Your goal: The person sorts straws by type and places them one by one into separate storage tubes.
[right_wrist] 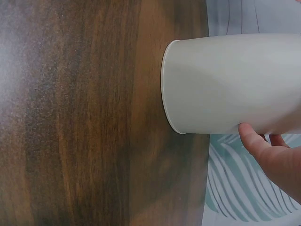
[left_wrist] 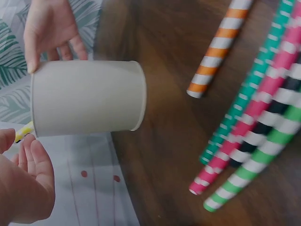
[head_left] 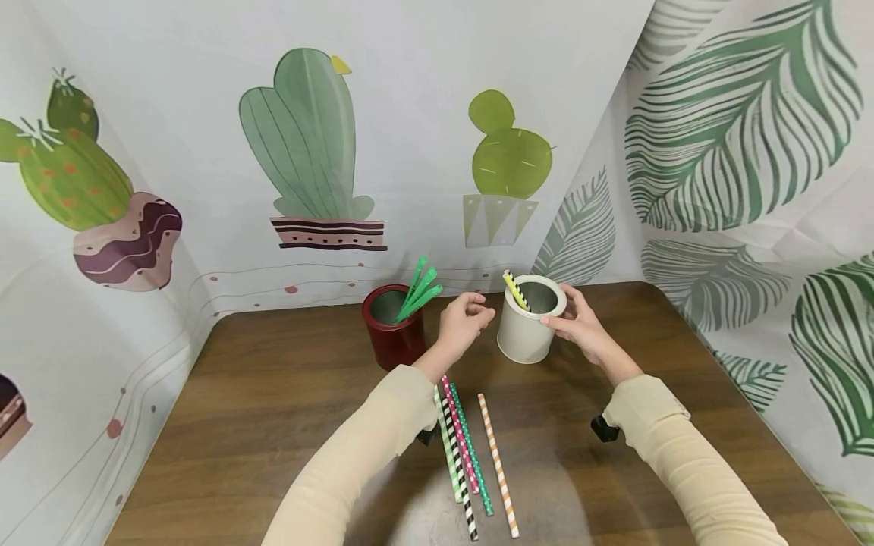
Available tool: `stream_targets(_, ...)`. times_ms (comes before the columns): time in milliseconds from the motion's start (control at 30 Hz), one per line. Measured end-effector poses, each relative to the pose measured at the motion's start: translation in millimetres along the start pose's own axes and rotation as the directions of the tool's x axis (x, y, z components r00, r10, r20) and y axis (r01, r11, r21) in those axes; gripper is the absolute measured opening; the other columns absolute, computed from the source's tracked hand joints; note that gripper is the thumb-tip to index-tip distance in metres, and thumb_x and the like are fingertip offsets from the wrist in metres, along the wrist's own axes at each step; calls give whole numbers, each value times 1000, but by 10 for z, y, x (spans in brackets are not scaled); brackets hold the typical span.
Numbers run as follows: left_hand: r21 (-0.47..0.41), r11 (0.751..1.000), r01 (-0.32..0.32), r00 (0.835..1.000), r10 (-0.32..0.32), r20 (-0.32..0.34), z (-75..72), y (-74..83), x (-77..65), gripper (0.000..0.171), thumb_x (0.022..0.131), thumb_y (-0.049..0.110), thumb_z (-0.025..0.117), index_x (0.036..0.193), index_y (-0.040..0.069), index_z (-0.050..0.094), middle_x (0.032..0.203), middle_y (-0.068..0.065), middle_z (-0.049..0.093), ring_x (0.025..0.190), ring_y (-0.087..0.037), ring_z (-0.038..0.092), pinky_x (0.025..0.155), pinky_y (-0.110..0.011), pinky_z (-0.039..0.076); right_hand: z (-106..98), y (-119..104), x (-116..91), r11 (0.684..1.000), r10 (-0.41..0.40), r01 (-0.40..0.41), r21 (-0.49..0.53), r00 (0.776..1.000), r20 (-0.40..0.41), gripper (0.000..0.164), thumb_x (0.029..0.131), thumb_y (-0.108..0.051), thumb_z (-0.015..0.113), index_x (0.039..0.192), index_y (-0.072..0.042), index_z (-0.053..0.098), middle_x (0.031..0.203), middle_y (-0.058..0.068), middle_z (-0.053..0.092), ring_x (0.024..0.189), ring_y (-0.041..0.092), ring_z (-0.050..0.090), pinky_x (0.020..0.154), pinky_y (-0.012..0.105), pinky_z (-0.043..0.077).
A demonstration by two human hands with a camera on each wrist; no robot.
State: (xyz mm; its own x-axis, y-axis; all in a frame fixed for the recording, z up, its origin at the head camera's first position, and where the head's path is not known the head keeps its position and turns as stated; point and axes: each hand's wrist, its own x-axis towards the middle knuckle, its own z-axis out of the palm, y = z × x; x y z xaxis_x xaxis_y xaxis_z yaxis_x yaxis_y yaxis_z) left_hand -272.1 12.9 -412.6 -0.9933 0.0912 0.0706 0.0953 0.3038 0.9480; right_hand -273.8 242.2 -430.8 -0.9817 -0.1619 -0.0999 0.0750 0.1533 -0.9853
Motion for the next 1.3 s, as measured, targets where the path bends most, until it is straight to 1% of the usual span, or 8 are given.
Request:
stream_targets(167, 20, 1000, 12, 999, -13, 48, -117, -127, -112, 26, 80, 17, 64, 102, 7, 57, 84, -10, 65, 64, -13, 60, 56, -22, 50, -4, 3, 0, 1000, 1, -1, -7, 1000, -2, 80, 82, -13, 60, 140, -15, 5, 142, 16, 17, 117, 22, 36, 94, 45, 35)
stream_targets(367, 63, 998, 11, 997, -16, 82, -252, -296, -214, 24, 81, 16, 63, 102, 6, 56, 82, -9, 63, 61, -8, 57, 57, -23, 51, -4, 14, 10, 1000, 7, -7, -19, 1000, -4, 81, 82, -14, 61, 141, -16, 5, 142, 17, 17, 115, 21, 37, 92, 44, 36)
stream_targets(467, 89, 996, 16, 995, -24, 92, -309, -362, -279, 24, 81, 14, 63, 102, 6, 57, 81, -9, 63, 61, -12, 59, 56, -23, 50, -1, 16, 9, 1000, 7, -7, -21, 1000, -5, 81, 82, -14, 61, 141, -16, 4, 142, 18, 17, 114, 21, 37, 93, 45, 36)
stream_targets(667, 145, 989, 23, 993, -40, 115, -393, -506, -412, 24, 80, 14, 63, 101, 4, 56, 82, -9, 63, 68, -29, 62, 53, -22, 48, 0, 8, 0, 1000, 6, -6, -12, 1000, -2, 81, 83, -12, 60, 141, -16, 3, 142, 19, 17, 115, 22, 36, 95, 50, 33)
stream_targets(767, 158, 987, 26, 989, -49, 137, -425, -574, -467, 26, 81, 13, 63, 103, 2, 54, 84, -11, 63, 69, -32, 62, 54, -22, 48, 8, -15, -9, 1000, 11, -11, 0, 1000, 2, 81, 83, -10, 59, 141, -16, 3, 143, 18, 16, 116, 22, 36, 97, 51, 31)
stream_targets(833, 175, 984, 27, 988, -53, 146, -441, -619, -500, 27, 81, 13, 62, 104, 1, 54, 85, -11, 63, 68, -30, 62, 55, -23, 48, 21, -45, -25, 1000, 14, -14, 4, 1000, 3, 80, 83, -9, 58, 141, -15, 2, 143, 18, 16, 115, 21, 36, 97, 52, 30)
stream_targets(1000, 252, 968, -2, 990, -34, 139, -467, -731, -588, 29, 80, 14, 63, 104, 0, 54, 87, -10, 64, 69, -17, 59, 60, -24, 47, 78, -163, -104, 1000, 19, -19, -4, 1000, 2, 80, 83, -7, 56, 141, -12, 1, 143, 20, 15, 111, 18, 37, 97, 53, 29)
stream_targets(1300, 306, 952, 7, 994, -40, 100, -484, -906, -741, 26, 77, 11, 66, 98, 1, 55, 83, -10, 61, 66, -13, 53, 56, -21, 44, 113, -233, -156, 1000, 22, -22, -6, 1000, 10, 81, 84, -7, 56, 141, -12, -1, 143, 21, 13, 120, 28, 31, 99, 54, 27)
